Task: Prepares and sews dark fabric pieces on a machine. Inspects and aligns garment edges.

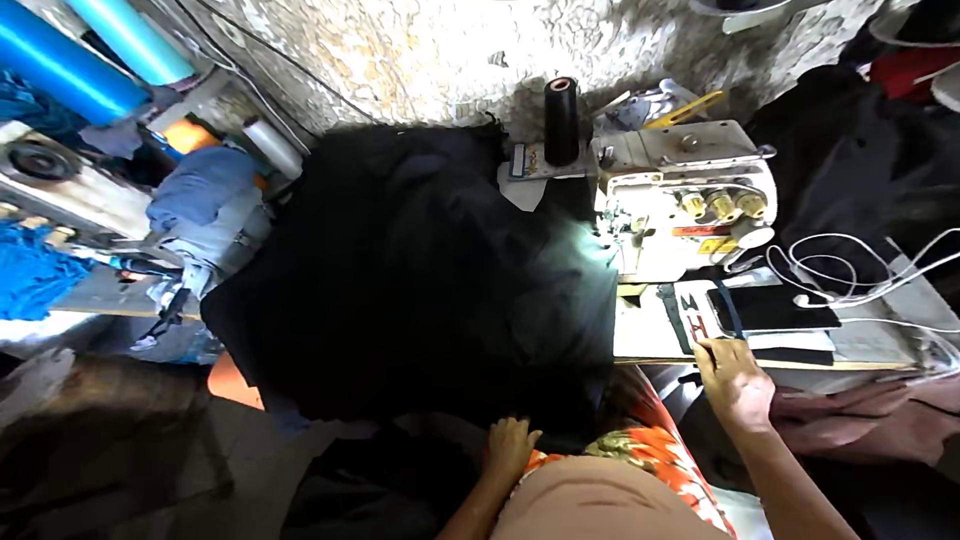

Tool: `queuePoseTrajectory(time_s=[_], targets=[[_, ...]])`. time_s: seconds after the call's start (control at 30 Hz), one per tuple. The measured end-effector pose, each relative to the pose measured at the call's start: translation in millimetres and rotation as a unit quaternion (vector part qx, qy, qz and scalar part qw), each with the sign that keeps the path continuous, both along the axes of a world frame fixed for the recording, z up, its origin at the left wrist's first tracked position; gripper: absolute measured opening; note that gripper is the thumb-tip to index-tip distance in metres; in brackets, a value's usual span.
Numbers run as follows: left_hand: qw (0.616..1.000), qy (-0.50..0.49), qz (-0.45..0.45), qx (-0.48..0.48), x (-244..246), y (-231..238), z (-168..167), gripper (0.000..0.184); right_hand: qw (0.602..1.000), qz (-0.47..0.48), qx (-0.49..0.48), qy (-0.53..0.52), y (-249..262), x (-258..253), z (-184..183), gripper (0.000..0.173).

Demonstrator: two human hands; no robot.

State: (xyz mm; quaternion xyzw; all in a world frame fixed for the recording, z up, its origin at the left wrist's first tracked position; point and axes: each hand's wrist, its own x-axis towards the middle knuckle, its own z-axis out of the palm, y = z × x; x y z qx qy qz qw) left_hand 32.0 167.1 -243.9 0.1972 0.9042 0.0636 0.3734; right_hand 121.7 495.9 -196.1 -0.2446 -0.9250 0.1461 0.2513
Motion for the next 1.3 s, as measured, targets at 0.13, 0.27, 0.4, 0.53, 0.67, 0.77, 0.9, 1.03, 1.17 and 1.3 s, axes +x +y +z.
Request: queuePoseTrajectory(time_s=[0.13,0.27,0.4,0.53,0.67,0.77,0.9,1.03,1.17,1.3], targets=[[0.996,0.03,-0.071,0.051,9.3,-1.9,-2.4,0.038,1.0,0.022,0.012,0.01,-0.9,6.9,-4.0,0.024],[0.986,0.038,-0.112,0.118,12.1,-4.1,-8.3,0.038,0.999,0.011,0.038,0.03,0.4,7.6,0.2,0.024],[0.987,0.003,-0.083,0.136,7.4,-8.0,-6.6,0.036,0.999,0.001,0.033,0.016,11.7,-3.9,5.6,0.027],[0.995,-0.068,-0.068,0.031,0.9,-8.1,6.4,0.048,0.998,0.0,0.056,-0.008,17.1,-12.3,1.3,0.027],[0.994,-0.069,-0.069,0.041,5.6,-11.7,5.0,0.049,0.999,-0.003,0.039,-0.002,2.1,-16.8,7.0,0.029],[0.992,-0.078,-0.059,0.08,3.2,-17.1,6.0,0.045,0.994,0.103,-0.028,-0.031,-34.6,-8.3,8.1,0.026],[0.974,0.036,0.038,0.219,5.8,-23.5,3.9,0.034,0.879,0.17,-0.29,-0.339,-77.4,-10.3,-17.4,0.05],[0.956,0.148,0.113,0.227,3.4,-15.5,2.8,0.038,0.744,0.205,-0.42,-0.477,-101.2,-19.1,-66.8,0.061],[0.978,0.085,0.157,0.107,-7.6,3.6,6.6,0.06,0.739,0.293,-0.441,-0.416,-119.9,-21.8,-78.4,0.032],[0.98,0.097,0.158,0.078,-11.6,16.0,2.7,0.061,0.715,0.265,-0.55,-0.342,-116.8,-15.9,-59.3,0.019]])
